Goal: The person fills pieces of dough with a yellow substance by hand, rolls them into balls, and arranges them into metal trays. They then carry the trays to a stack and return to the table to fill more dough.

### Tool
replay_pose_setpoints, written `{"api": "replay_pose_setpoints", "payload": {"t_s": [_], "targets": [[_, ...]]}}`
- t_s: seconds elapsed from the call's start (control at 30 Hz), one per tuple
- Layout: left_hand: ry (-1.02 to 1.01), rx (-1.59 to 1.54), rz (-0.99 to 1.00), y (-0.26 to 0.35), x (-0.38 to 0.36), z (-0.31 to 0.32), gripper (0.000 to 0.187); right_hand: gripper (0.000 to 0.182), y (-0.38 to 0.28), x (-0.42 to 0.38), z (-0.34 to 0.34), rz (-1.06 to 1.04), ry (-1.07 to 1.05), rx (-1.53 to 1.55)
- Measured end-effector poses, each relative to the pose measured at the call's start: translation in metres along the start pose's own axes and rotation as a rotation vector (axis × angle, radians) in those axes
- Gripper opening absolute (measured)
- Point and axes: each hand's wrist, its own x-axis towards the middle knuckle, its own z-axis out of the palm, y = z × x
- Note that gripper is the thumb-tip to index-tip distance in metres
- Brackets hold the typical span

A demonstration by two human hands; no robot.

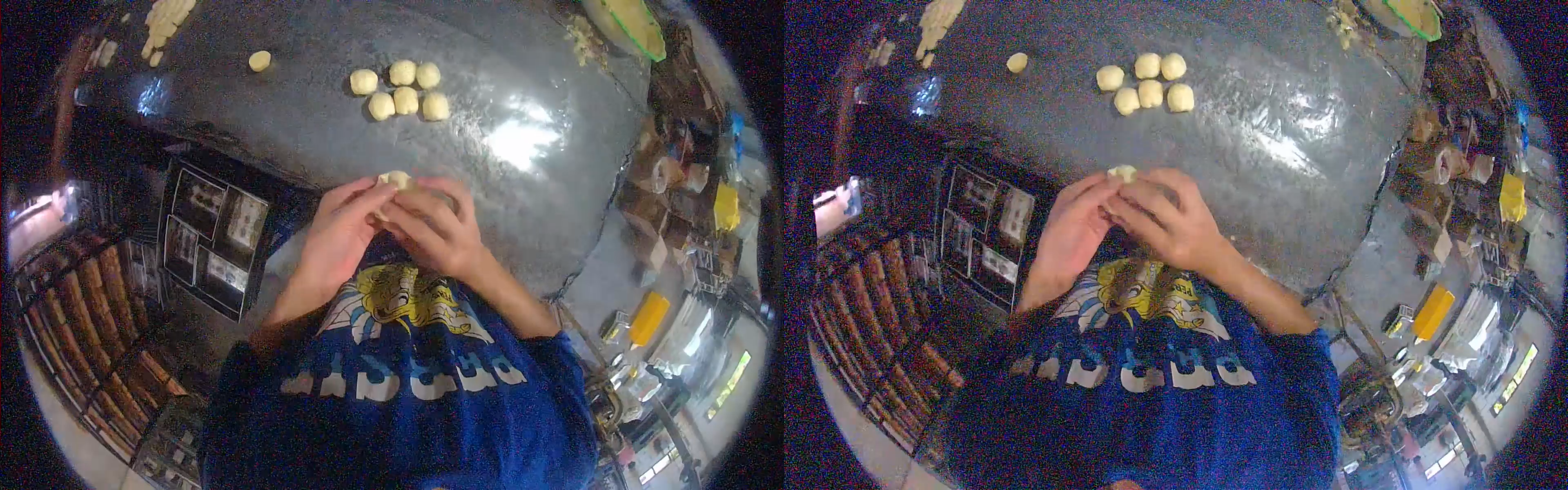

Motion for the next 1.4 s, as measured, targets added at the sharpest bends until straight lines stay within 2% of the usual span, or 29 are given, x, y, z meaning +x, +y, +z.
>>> {"api": "replay_pose_setpoints", "payload": {"t_s": [0.07, 0.1, 0.17, 0.23, 0.27, 0.33, 0.4, 0.47, 0.5, 0.57, 0.6, 0.67, 0.7, 0.73, 0.77, 0.8, 0.87, 0.9, 0.93, 0.97, 1.03, 1.07, 1.1, 1.13, 1.17, 1.2, 1.27, 1.33, 1.4], "targets": [[0.081, 0.225, -0.010, -0.001, -0.001, 0.008, 0.027, 0.038, 0.001, -0.005, -0.004, -0.071, 0.019, -0.027], [0.071, 0.229, -0.008, -0.001, -0.001, 0.011, 0.027, 0.036, -0.001, -0.002, -0.005, -0.084, 0.055, 0.036], [0.072, 0.423, 0.199, 0.007, 0.000, 0.013, 0.031, 0.035, -0.005, 0.013, -0.006, -0.104, 0.100, 0.085], [-0.007, 0.315, 0.178, 0.023, -0.002, 0.009, 0.033, 0.030, -0.015, 0.039, -0.007, 0.252, 0.145, 0.094], [-0.069, 0.198, 0.147, 0.033, -0.002, 0.006, 0.035, 0.030, -0.019, 0.046, 0.000, 0.251, 0.146, 0.079], [-0.122, 0.133, 0.098, 0.057, 0.000, 0.006, 0.034, 0.028, -0.023, 0.057, 0.017, 0.614, 0.257, 0.318], [-0.164, 0.067, 0.042, 0.075, 0.006, -0.006, 0.034, 0.027, -0.021, 0.070, 0.027, 0.628, 0.273, 0.327], [-0.118, 0.581, 0.095, 0.082, 0.017, -0.025, 0.034, 0.028, -0.018, 0.082, 0.032, 0.555, 0.163, 0.169], [-0.125, 0.568, 0.082, 0.087, 0.021, -0.032, 0.034, 0.028, -0.017, 0.088, 0.034, 0.566, 0.152, 0.157], [-0.192, 0.670, 0.175, 0.095, 0.029, -0.041, 0.029, 0.027, -0.011, 0.098, 0.038, 0.140, 0.106, -0.060], [-0.196, 0.659, 0.166, 0.099, 0.031, -0.040, 0.029, 0.027, -0.010, 0.100, 0.040, 0.147, 0.093, -0.066], [-0.102, 0.462, 0.124, 0.108, 0.030, -0.030, 0.025, 0.028, -0.010, 0.102, 0.043, -0.046, 0.014, -0.149], [-0.101, 0.460, 0.122, 0.111, 0.031, -0.032, 0.025, 0.029, -0.010, 0.104, 0.043, -0.068, 0.004, -0.122], [-0.180, 0.301, 0.007, 0.113, 0.031, -0.035, 0.024, 0.029, -0.006, 0.100, 0.044, -0.071, 0.003, -0.120], [-0.259, 0.141, -0.100, 0.115, 0.030, -0.037, 0.023, 0.030, 0.002, 0.092, 0.043, -0.193, -0.024, -0.119], [-0.258, 0.141, -0.086, 0.117, 0.026, -0.037, 0.023, 0.030, 0.006, 0.089, 0.041, -0.319, -0.051, -0.119], [-0.313, 0.074, -0.260, 0.115, 0.014, -0.035, 0.030, 0.029, 0.000, 0.084, 0.028, -0.351, -0.123, -0.035], [-0.310, 0.075, -0.245, 0.107, 0.008, -0.031, 0.030, 0.028, -0.006, 0.082, 0.020, -0.364, -0.198, 0.047], [-0.296, 0.245, -0.105, 0.096, 0.002, -0.026, 0.027, 0.028, -0.013, 0.083, 0.013, -0.377, -0.193, 0.051], [-0.279, 0.418, 0.036, 0.086, -0.005, -0.023, 0.024, 0.029, -0.023, 0.087, 0.006, -0.251, -0.132, 0.100], [-0.240, 0.477, 0.147, 0.063, -0.020, -0.019, 0.024, 0.026, -0.036, 0.096, -0.011, 0.021, -0.071, 0.196], [-0.207, 0.525, 0.242, 0.052, -0.026, -0.015, 0.024, 0.026, -0.040, 0.087, -0.012, 0.010, -0.058, 0.201], [-0.224, 0.400, 0.180, 0.049, -0.034, -0.006, 0.023, 0.024, -0.046, 0.076, -0.011, 0.333, 0.019, 0.417], [-0.221, 0.408, 0.183, 0.037, -0.038, -0.002, 0.023, 0.023, -0.050, 0.063, -0.012, 0.658, 0.093, 0.633], [-0.219, 0.411, 0.257, 0.025, -0.041, 0.000, 0.024, 0.022, -0.051, 0.048, -0.011, 0.812, 0.111, 0.839], [-0.216, 0.417, 0.329, 0.014, -0.043, 0.002, 0.025, 0.022, -0.052, 0.038, -0.013, 0.811, 0.116, 0.852], [-0.150, 0.442, 0.306, -0.004, -0.045, 0.007, 0.026, 0.018, -0.054, 0.020, -0.015, 1.030, 0.238, 1.090], [-0.090, 0.465, 0.272, -0.020, -0.045, 0.011, 0.027, 0.015, -0.054, 0.003, -0.017, 0.978, 0.288, 1.010], [-0.014, 0.301, 0.342, -0.030, -0.045, 0.015, 0.029, 0.013, -0.057, -0.008, -0.024, 0.920, 0.333, 0.912]]}}
